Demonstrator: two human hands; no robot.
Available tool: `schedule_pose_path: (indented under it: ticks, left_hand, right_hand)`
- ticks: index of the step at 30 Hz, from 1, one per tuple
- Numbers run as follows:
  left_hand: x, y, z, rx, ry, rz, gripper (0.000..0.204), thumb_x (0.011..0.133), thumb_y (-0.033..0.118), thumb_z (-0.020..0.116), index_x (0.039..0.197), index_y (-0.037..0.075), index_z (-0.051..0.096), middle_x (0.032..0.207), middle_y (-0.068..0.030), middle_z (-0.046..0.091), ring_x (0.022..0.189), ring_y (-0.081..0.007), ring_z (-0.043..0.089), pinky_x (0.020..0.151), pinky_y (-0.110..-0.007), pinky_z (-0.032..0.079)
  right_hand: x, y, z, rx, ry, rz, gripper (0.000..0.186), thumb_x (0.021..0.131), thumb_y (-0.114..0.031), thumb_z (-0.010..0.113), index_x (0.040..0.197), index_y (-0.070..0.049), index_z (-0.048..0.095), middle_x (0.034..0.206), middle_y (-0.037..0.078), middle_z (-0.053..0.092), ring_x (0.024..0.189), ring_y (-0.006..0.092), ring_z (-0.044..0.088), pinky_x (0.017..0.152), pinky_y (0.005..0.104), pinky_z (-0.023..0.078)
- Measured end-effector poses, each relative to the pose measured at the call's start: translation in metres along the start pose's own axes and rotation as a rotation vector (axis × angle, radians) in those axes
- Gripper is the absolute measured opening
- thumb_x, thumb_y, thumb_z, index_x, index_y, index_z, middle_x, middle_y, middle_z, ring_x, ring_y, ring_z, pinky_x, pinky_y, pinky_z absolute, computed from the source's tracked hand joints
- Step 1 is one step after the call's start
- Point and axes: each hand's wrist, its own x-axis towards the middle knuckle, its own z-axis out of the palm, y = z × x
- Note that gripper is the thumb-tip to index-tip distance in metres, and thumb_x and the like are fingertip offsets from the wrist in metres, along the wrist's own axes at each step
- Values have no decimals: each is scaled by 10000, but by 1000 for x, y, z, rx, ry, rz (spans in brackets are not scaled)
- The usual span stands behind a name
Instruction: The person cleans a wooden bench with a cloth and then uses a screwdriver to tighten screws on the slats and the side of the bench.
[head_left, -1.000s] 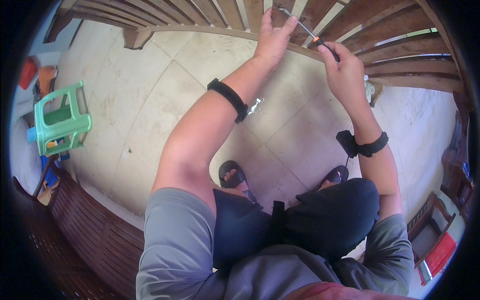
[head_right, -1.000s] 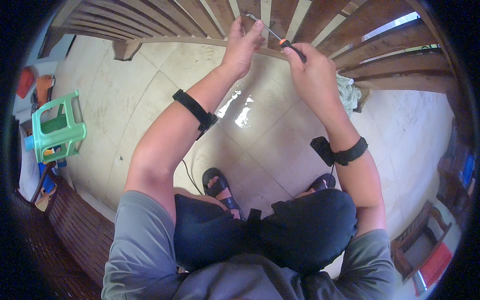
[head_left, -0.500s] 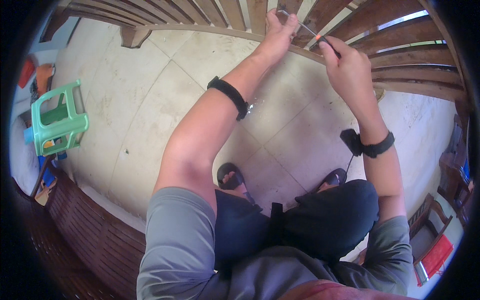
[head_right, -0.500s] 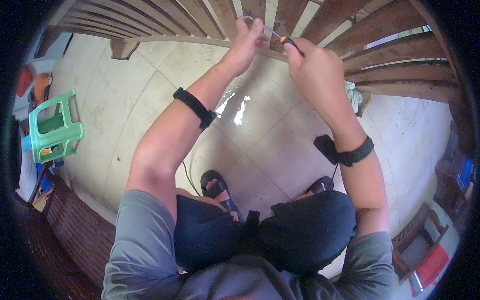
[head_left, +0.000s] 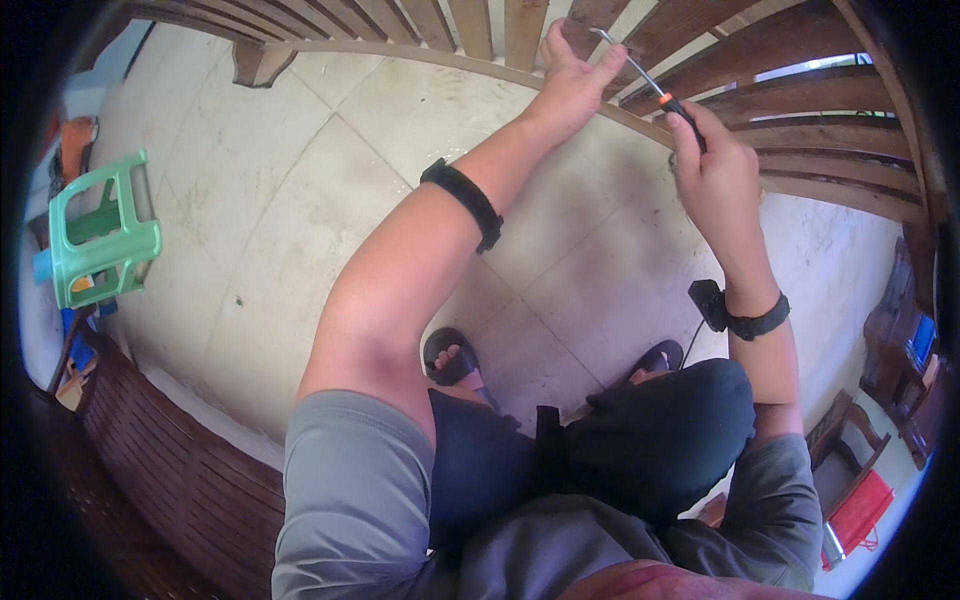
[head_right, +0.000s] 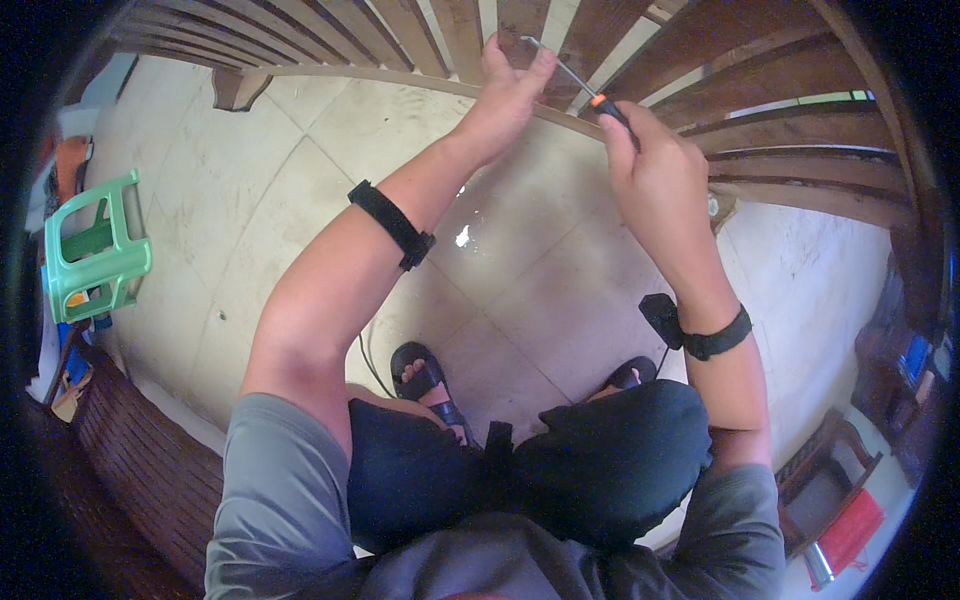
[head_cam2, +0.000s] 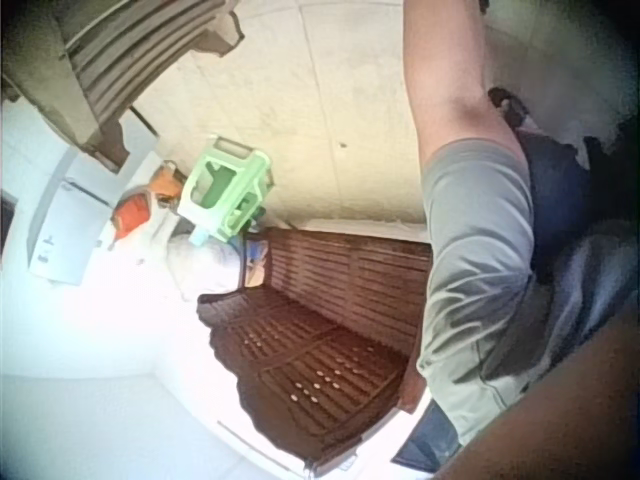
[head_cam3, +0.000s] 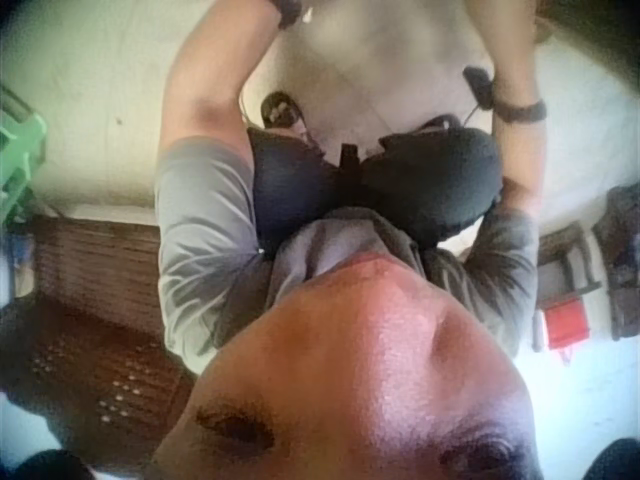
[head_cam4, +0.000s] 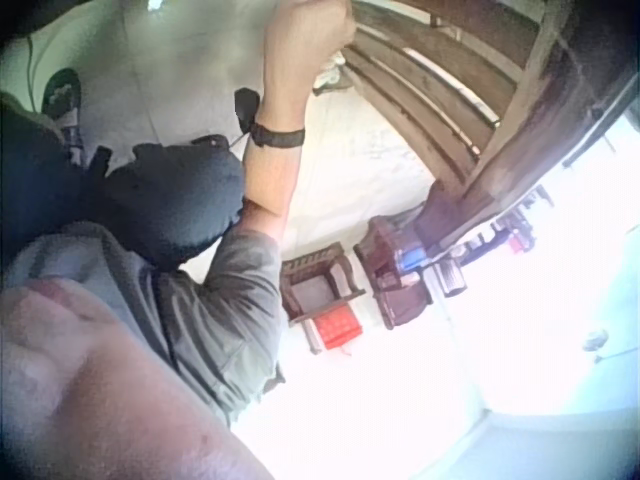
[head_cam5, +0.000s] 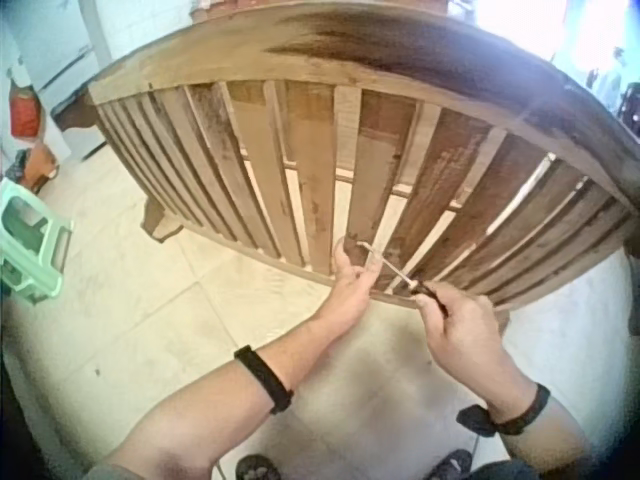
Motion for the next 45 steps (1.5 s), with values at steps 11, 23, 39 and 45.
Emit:
schedule_pose_path:
  ticks: [11, 23, 39, 45]
  left_hand:
    - [8, -5, 4, -157, 17, 60, 1004, 834, 629, 518, 1412, 6, -17, 1364, -184, 315, 1156, -272, 444, 955, -380, 389]
    - [22, -9, -8, -251, 31, 0, 786, 892, 587, 439, 1375, 42, 145, 1306, -119, 372, 1072, -233, 480, 946, -382, 363]
    - [3, 7, 5, -308, 70, -9, 954, 812, 564, 601, 1416, 47, 73, 1350, -151, 305, 1169, -283, 374, 971, -385, 352]
    - [7, 3, 3, -355, 80, 4, 954, 811, 601, 572, 1420, 43, 96, 1368, -146, 299, 1142, -263, 389, 975, -384, 345]
  right_hand:
    - [6, -12, -6, -75, 20, -56, 216, 875, -236, 574, 893, -32, 645, 687, 201, 613, 643, 377, 610, 587, 439, 479]
    - [29, -26, -12, -98, -110, -98, 268, 873, -268, 524, 854, -32, 649, 726, 228, 621, 746, 392, 618, 671, 486, 486]
    - [25, -40, -36, -402, -104, -162, 232, 870, -242, 546, 856, -35, 650, 695, 207, 628, 662, 401, 622, 631, 474, 510]
    - [24, -44, -31, -392, -54, -189, 240, 869, -251, 541, 867, -44, 663, 715, 210, 632, 696, 403, 625, 638, 473, 510]
